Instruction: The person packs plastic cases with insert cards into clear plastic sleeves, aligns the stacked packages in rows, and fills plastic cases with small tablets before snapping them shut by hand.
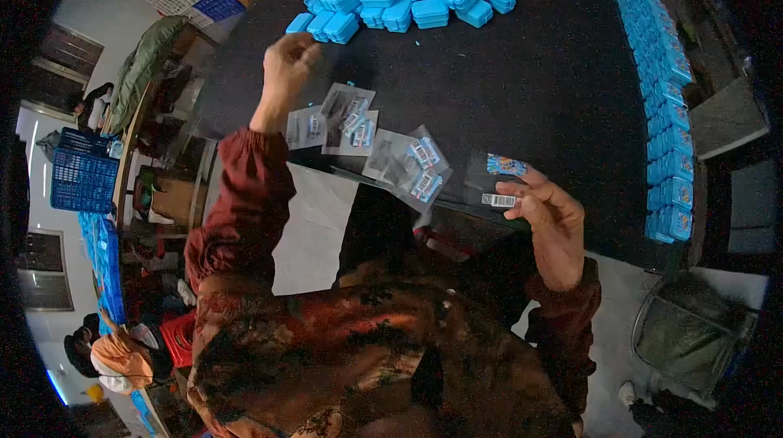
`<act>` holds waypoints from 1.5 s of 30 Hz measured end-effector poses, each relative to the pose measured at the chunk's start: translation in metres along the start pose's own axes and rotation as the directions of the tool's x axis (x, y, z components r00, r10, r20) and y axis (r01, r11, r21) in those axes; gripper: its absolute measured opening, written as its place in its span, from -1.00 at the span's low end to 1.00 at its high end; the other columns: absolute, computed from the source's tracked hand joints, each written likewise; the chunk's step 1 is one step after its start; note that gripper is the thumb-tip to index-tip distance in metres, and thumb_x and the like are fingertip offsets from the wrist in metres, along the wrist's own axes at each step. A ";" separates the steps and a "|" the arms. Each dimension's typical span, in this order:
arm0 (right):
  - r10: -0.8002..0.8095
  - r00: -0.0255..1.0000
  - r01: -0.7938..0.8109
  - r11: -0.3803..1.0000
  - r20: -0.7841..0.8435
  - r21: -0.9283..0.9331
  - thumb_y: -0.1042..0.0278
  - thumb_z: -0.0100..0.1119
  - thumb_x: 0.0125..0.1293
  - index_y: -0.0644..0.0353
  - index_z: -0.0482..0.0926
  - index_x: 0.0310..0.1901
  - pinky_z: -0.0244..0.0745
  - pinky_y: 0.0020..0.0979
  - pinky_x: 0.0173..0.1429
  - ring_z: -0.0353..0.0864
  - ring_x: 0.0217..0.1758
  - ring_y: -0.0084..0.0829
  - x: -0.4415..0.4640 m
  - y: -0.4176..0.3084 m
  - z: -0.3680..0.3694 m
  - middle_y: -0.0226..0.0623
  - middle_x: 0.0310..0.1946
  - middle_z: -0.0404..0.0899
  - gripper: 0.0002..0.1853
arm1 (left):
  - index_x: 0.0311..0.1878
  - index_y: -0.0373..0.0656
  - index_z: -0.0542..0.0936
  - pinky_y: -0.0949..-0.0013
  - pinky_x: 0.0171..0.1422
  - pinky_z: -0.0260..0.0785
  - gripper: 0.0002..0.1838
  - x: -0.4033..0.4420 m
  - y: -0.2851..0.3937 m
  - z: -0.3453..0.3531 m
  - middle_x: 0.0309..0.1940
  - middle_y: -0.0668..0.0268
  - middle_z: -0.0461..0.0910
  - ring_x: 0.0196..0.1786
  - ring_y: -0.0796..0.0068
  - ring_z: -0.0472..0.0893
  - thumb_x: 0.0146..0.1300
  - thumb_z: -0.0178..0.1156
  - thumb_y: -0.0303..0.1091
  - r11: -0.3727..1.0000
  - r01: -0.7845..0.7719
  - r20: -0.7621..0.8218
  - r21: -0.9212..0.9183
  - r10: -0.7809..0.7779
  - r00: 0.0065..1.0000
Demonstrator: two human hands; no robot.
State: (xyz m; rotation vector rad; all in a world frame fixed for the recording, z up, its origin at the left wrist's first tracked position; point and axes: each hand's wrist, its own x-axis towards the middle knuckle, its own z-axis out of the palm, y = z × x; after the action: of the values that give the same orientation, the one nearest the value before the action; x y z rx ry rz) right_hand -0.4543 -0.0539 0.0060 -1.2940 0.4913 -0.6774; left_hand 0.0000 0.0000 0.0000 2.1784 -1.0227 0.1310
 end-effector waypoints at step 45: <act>-0.169 0.986 0.167 0.979 -0.001 0.118 0.29 0.07 0.28 0.16 0.54 -0.34 0.37 -0.33 0.01 0.49 -0.22 -0.58 0.007 0.005 0.017 -0.18 -0.22 0.58 -0.85 | 0.02 -0.28 0.50 0.32 0.02 0.34 -0.59 -0.195 0.145 -0.009 0.04 0.11 0.37 0.05 0.28 0.43 0.05 0.27 -0.52 0.553 -0.251 0.166 -0.794 0.595 0.786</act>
State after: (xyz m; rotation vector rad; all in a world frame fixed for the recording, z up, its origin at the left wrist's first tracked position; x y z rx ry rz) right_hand -0.4374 -0.0461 0.0054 -1.2357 0.3319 -0.8292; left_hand -0.2335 0.0668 0.0165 1.1614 -1.5265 -0.4925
